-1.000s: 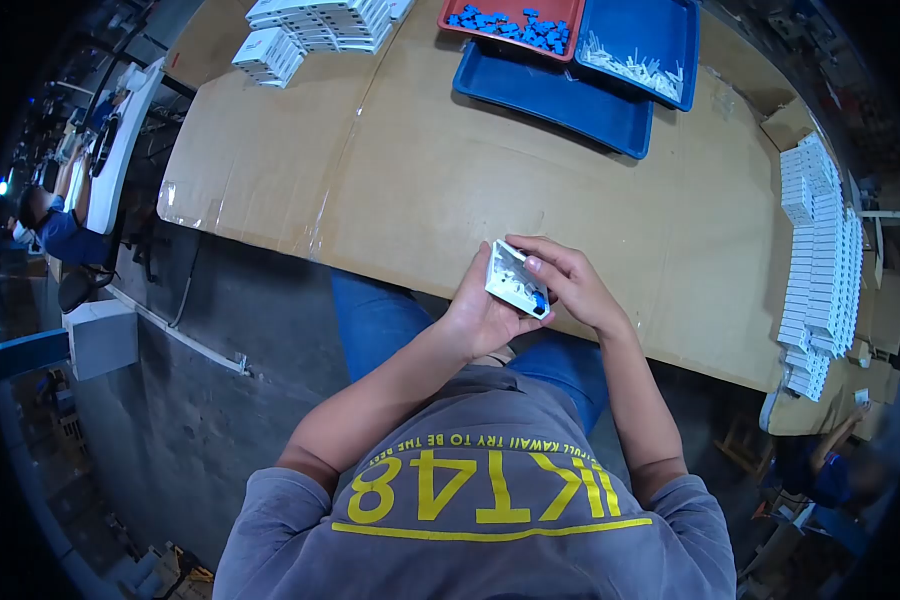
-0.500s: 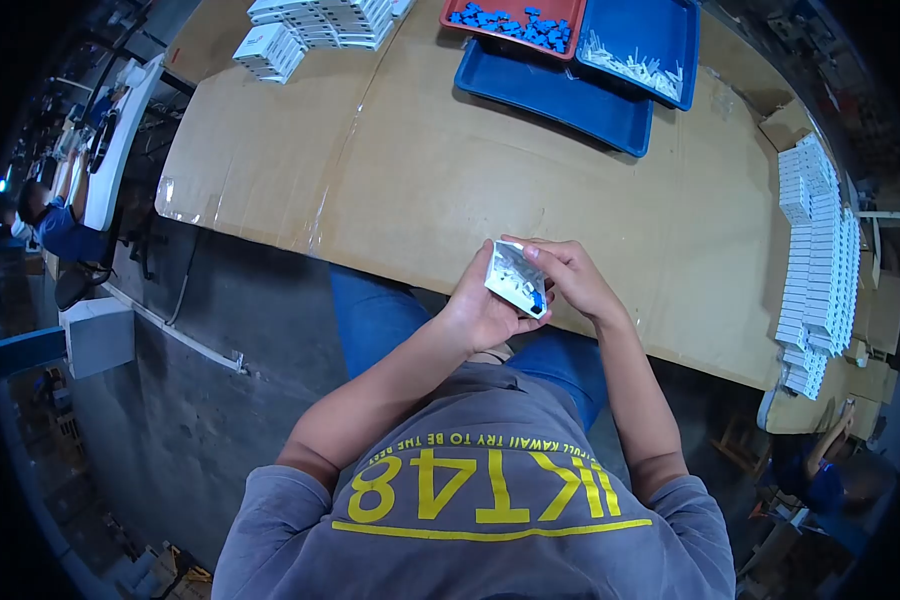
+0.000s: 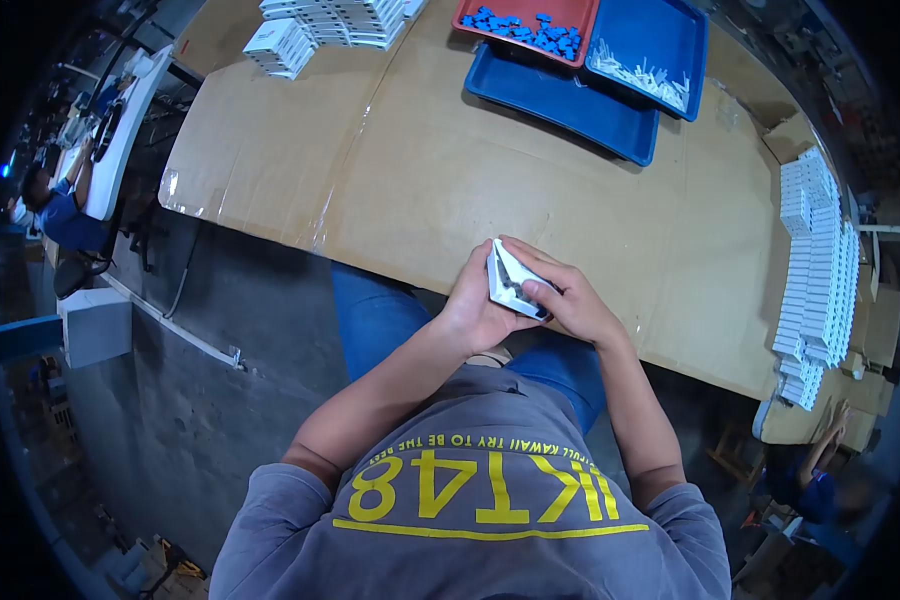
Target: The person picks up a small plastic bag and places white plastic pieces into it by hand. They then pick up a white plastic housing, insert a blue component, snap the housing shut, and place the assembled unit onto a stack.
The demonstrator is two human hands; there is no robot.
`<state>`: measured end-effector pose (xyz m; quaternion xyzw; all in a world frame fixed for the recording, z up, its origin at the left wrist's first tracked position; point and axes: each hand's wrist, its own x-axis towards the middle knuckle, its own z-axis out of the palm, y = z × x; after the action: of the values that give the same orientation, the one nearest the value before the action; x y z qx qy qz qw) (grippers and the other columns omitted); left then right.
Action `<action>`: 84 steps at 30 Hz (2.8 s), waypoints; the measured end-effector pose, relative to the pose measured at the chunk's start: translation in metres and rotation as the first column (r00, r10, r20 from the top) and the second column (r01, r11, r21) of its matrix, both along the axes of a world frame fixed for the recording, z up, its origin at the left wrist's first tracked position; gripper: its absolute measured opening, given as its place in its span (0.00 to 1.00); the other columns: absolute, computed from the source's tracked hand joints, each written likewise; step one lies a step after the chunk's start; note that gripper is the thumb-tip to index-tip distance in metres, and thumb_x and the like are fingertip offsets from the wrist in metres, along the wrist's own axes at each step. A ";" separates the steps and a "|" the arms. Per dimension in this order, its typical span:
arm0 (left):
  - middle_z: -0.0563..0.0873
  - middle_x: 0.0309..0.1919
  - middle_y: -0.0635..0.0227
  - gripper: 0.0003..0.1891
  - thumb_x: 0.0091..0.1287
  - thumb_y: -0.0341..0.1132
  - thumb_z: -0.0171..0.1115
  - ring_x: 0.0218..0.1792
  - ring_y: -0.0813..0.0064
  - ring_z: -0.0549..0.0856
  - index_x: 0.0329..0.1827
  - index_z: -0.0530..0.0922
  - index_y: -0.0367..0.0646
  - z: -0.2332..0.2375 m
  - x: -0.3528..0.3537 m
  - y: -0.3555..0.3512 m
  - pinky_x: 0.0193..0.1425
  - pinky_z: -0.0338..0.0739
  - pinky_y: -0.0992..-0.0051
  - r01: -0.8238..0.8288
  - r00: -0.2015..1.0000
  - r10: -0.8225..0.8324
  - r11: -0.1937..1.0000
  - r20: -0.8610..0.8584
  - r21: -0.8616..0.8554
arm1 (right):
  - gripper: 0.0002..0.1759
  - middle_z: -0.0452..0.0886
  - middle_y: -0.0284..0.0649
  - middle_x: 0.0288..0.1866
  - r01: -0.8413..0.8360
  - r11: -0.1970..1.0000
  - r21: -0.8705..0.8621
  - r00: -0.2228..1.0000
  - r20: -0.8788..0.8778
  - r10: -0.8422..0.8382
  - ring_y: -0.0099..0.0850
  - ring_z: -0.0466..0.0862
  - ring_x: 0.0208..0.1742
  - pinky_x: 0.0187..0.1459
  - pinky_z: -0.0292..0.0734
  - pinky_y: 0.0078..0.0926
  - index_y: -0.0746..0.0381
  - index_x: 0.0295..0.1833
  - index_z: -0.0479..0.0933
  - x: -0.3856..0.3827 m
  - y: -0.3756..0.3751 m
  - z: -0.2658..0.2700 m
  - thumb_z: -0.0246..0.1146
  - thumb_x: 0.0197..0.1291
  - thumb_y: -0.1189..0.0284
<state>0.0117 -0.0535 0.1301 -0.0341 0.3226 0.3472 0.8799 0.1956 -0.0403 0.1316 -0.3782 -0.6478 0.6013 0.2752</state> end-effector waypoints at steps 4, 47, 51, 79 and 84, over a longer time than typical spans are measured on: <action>0.79 0.69 0.58 0.35 0.84 0.65 0.28 0.68 0.57 0.81 0.79 0.67 0.52 0.008 0.001 -0.002 0.71 0.76 0.45 -0.011 0.995 0.012 1.000 -0.100 0.010 | 0.37 0.62 0.46 0.88 -0.091 0.988 0.126 0.992 0.097 0.078 0.46 0.58 0.89 0.85 0.53 0.42 0.56 0.83 0.68 -0.001 -0.002 0.002 0.66 0.72 0.60; 0.77 0.71 0.57 0.36 0.85 0.66 0.29 0.69 0.56 0.80 0.79 0.66 0.50 0.011 0.006 0.009 0.70 0.78 0.46 0.012 0.998 -0.019 0.993 0.061 0.116 | 0.29 0.79 0.44 0.67 0.053 0.998 0.028 0.998 -0.029 -0.052 0.35 0.79 0.69 0.69 0.72 0.31 0.63 0.77 0.76 0.009 0.028 0.011 0.55 0.79 0.58; 0.75 0.73 0.58 0.36 0.85 0.66 0.27 0.71 0.58 0.78 0.81 0.64 0.50 0.009 0.007 0.008 0.71 0.78 0.46 -0.003 0.999 -0.002 0.994 0.048 0.105 | 0.27 0.80 0.44 0.67 0.030 0.999 0.017 0.999 -0.010 -0.030 0.35 0.79 0.68 0.70 0.72 0.31 0.64 0.76 0.76 0.007 0.026 0.006 0.57 0.79 0.63; 0.83 0.62 0.57 0.35 0.85 0.66 0.31 0.58 0.53 0.85 0.73 0.71 0.48 -0.018 0.010 0.011 0.60 0.83 0.47 0.007 1.000 -0.006 0.999 0.026 -0.042 | 0.23 0.87 0.39 0.62 0.006 0.997 -0.081 1.000 -0.017 -0.008 0.27 0.84 0.54 0.56 0.80 0.25 0.59 0.70 0.83 0.007 0.034 -0.020 0.57 0.82 0.58; 0.81 0.63 0.56 0.35 0.85 0.65 0.31 0.60 0.53 0.84 0.74 0.70 0.48 -0.021 0.009 0.008 0.63 0.82 0.45 0.004 1.000 -0.003 0.999 0.021 -0.036 | 0.23 0.83 0.43 0.70 -0.009 0.976 -0.218 1.000 -0.021 0.004 0.30 0.82 0.65 0.68 0.75 0.28 0.59 0.73 0.80 0.011 0.031 -0.014 0.59 0.81 0.62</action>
<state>0.0210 -0.0451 0.1089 -0.0531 0.3199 0.3394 0.8830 0.2069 -0.0090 0.1176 -0.3979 -0.5761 0.6736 0.2366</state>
